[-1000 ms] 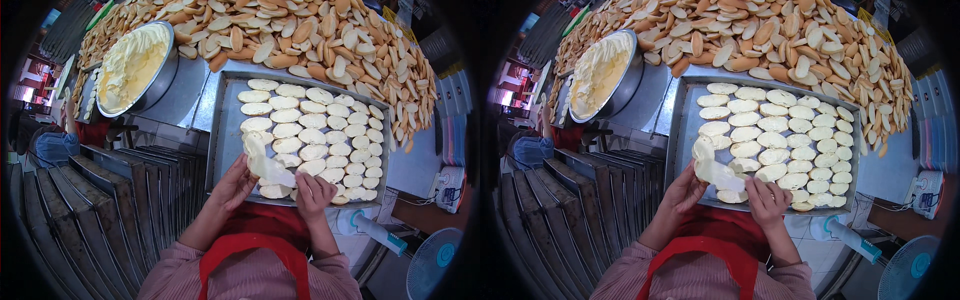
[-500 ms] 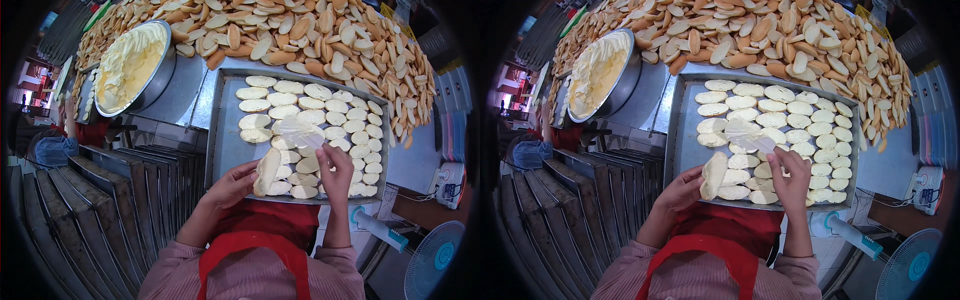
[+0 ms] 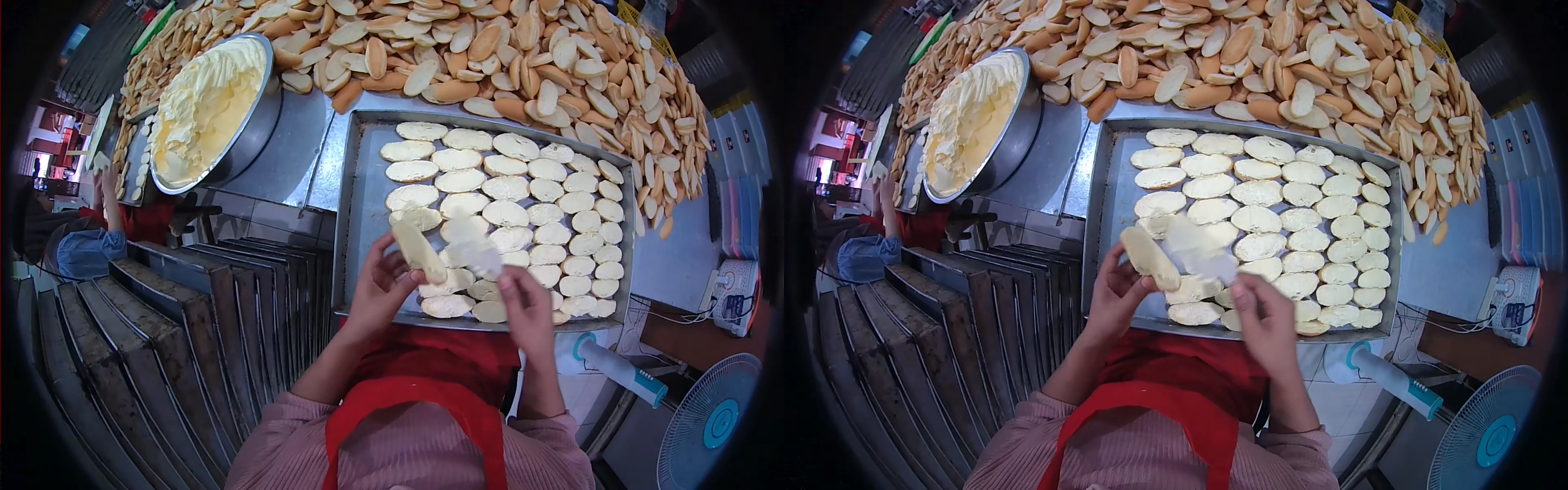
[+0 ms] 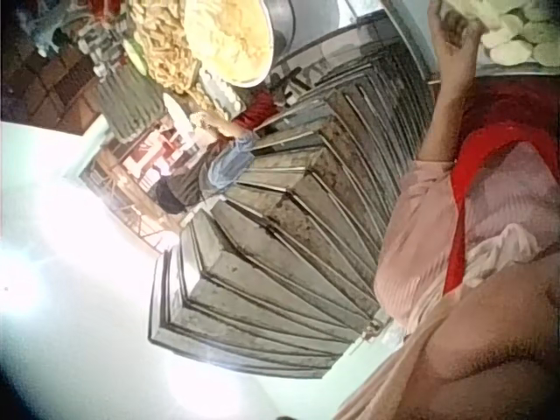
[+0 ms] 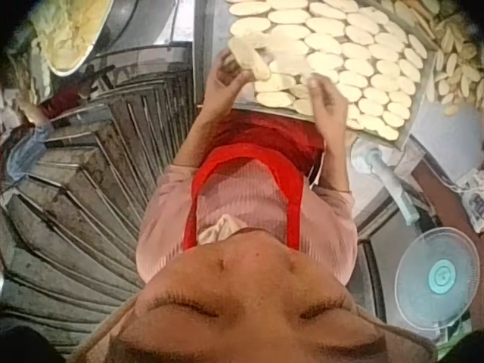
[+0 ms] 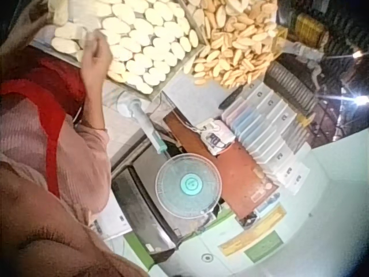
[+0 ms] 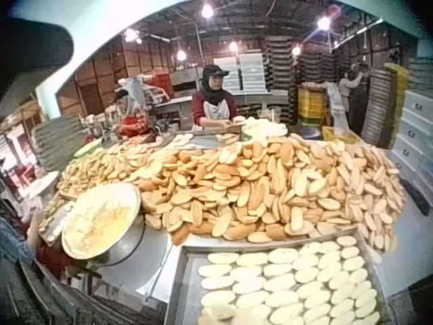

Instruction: The person spreads a yellow cream onto small, oval-shaped bread slices using a plastic spatula. They pick up each slice from a large pile, apply the cream to one side, and place the slice onto a metal baking tray. The person repeats this process continuously, filling the tray with cream-topped slices.

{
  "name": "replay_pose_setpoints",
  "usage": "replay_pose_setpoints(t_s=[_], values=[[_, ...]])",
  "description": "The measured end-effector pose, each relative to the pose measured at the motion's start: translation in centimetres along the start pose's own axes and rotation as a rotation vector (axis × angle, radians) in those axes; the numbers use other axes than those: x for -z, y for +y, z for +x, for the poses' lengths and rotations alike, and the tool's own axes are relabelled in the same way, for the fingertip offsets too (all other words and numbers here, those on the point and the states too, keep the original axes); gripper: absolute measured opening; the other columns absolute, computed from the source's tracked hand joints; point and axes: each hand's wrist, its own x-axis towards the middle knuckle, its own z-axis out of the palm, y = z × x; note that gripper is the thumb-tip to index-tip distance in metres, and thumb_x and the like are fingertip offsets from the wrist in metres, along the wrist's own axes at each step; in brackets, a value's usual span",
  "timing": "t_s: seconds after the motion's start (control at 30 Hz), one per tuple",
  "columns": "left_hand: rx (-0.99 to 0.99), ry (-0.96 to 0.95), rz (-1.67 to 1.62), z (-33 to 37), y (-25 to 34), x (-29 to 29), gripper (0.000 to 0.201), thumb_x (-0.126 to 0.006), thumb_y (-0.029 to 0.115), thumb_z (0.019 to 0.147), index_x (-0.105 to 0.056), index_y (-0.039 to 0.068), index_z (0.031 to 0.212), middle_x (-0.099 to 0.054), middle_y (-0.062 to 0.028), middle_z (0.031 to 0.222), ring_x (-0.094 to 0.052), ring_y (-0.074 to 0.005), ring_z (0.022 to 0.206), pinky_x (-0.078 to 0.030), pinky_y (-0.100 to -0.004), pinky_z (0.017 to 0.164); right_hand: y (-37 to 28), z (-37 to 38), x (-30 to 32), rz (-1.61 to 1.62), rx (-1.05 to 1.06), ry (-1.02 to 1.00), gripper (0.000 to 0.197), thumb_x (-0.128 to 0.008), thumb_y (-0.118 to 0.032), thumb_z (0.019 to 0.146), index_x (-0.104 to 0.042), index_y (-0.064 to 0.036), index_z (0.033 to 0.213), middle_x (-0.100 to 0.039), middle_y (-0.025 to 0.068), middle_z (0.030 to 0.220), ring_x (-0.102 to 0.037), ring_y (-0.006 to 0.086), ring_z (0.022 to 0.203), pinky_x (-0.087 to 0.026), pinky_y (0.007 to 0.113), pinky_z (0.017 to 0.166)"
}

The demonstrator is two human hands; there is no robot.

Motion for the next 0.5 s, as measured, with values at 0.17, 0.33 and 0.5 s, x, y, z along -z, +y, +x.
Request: replay_pose_setpoints(t_s=[0.17,0.33,0.5], values=[[-0.418,0.133,0.212,0.5,0.9,-1.6,0.080,-0.065,-0.004,0.079,-0.015,0.010,0.140,-0.051,-0.0131,0.119,-0.055,-0.0223,0.107,-0.047,-0.0367,0.091,1.6,-0.9,-1.2,-0.222,0.187,-0.007,0.020,-0.063,-0.015,0.088,-0.064,0.0027,0.096,-0.066,0.0137,0.082,-0.063,0.0179,0.074,-0.048,0.027,0.065],[-0.697,0.192,0.628,0.6,-0.2,-0.3,0.087,-0.068,-0.009,0.073,-0.011,0.015,0.134,-0.052,-0.0140,0.112,-0.058,-0.0233,0.100,-0.049,-0.0366,0.088,1.6,-1.5,0.4,-0.207,0.163,0.137,0.019,-0.066,-0.013,0.085,-0.065,0.0037,0.094,-0.066,0.0152,0.082,-0.062,0.0191,0.071,-0.048,0.028,0.065],[-1.007,0.227,0.766,1.1,-1.1,-0.7,0.083,-0.072,-0.010,0.069,-0.017,0.015,0.125,-0.056,-0.0195,0.108,-0.061,-0.0267,0.096,-0.051,-0.0373,0.084,-0.3,-2.0,-1.7,-0.222,0.170,0.023,0.020,-0.065,-0.013,0.086,-0.064,0.0039,0.095,-0.064,0.0129,0.080,-0.059,0.0161,0.067,-0.046,0.025,0.061]])
